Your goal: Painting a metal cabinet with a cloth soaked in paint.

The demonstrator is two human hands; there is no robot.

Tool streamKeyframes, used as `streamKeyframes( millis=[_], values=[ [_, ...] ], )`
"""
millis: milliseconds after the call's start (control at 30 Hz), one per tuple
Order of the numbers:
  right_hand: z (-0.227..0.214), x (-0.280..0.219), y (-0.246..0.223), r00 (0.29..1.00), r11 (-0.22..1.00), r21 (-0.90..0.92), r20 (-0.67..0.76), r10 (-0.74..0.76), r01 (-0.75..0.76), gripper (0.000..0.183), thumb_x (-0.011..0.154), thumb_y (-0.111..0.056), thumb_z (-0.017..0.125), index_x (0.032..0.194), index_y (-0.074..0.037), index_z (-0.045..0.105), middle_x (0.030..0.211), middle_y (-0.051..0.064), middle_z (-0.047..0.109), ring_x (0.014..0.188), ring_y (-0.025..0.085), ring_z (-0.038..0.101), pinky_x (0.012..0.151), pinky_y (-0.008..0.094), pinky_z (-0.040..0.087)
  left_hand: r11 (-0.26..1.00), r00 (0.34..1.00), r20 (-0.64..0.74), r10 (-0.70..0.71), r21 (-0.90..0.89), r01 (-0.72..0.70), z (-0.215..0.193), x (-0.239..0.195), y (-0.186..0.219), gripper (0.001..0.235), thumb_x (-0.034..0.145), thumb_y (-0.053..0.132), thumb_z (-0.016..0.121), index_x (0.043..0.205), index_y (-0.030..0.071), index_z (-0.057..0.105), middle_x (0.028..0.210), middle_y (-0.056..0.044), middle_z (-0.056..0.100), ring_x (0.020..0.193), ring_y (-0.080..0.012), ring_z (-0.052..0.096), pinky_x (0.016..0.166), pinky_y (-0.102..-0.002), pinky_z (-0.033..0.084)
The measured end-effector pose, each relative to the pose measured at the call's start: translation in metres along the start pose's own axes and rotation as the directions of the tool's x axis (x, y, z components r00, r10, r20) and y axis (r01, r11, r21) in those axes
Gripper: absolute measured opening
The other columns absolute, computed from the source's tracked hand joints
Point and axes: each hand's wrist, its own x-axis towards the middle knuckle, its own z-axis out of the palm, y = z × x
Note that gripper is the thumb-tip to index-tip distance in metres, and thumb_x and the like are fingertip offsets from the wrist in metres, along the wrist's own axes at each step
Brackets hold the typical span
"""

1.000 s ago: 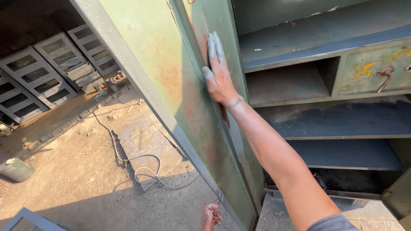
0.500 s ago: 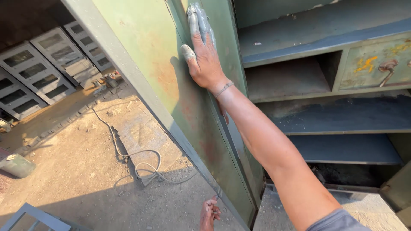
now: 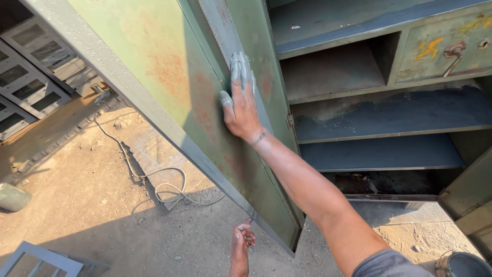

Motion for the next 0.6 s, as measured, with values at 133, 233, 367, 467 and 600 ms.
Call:
streamKeyframes(
  millis=[133,233,367,467,600],
  values=[
    [-0.03,-0.064,-0.001,0.986,0.989,0.05,0.098,0.135,-0.14,0.065,0.103,-0.024,0.051,0.158,0.004,0.03,0.161,0.032,0.032,0.149,0.05,0.032,0.127,0.05,0.027,1.0,1.0,0.006,0.019,-0.012,-0.019,0.007,-0.007,0.006,0.061,0.098,0.061,0.04,0.122,0.007,0.054,0.144,-0.013,0.053,0.091,-0.0147,0.053,0.08,-0.032,0.044],
    [-0.025,-0.106,0.018,0.999,0.995,0.102,-0.049,0.004,0.001,0.068,0.102,-0.017,0.048,0.159,0.01,0.023,0.166,0.035,0.023,0.154,0.053,0.022,0.128,0.053,0.019,0.999,0.998,0.038,0.048,-0.016,-0.047,-0.003,0.002,-0.01,0.059,0.098,0.06,0.04,0.122,0.008,0.054,0.146,-0.014,0.053,0.09,-0.0144,0.053,0.079,-0.032,0.044],
    [-0.026,-0.049,-0.004,0.997,0.983,0.182,-0.07,-0.011,0.024,0.063,0.104,-0.018,0.046,0.159,0.008,0.029,0.166,0.034,0.027,0.155,0.053,0.026,0.131,0.049,0.022,0.999,0.998,0.035,0.049,-0.02,-0.048,0.001,-0.004,0.002,0.061,0.098,0.062,0.039,0.122,0.008,0.054,0.149,-0.013,0.052,0.091,-0.0143,0.054,0.08,-0.032,0.045],
    [-0.039,-0.007,-0.02,0.998,0.974,0.217,0.016,-0.064,0.059,0.061,0.104,-0.022,0.05,0.156,0.005,0.034,0.161,0.033,0.034,0.15,0.052,0.033,0.128,0.045,0.028,0.999,1.0,0.006,0.015,-0.033,-0.015,0.0,0.001,-0.003,0.059,0.097,0.062,0.04,0.121,0.009,0.054,0.147,-0.013,0.054,0.09,-0.0135,0.054,0.078,-0.031,0.045],
    [-0.024,-0.081,0.042,0.983,0.999,0.036,0.18,-0.028,0.022,0.069,0.099,-0.025,0.054,0.156,0.004,0.03,0.157,0.034,0.031,0.147,0.051,0.03,0.125,0.048,0.025,0.994,0.996,0.039,0.075,-0.08,-0.072,-0.036,0.031,-0.071,0.063,0.097,0.064,0.042,0.122,0.007,0.055,0.148,-0.014,0.054,0.087,-0.0137,0.056,0.075,-0.03,0.046]
  ],
)
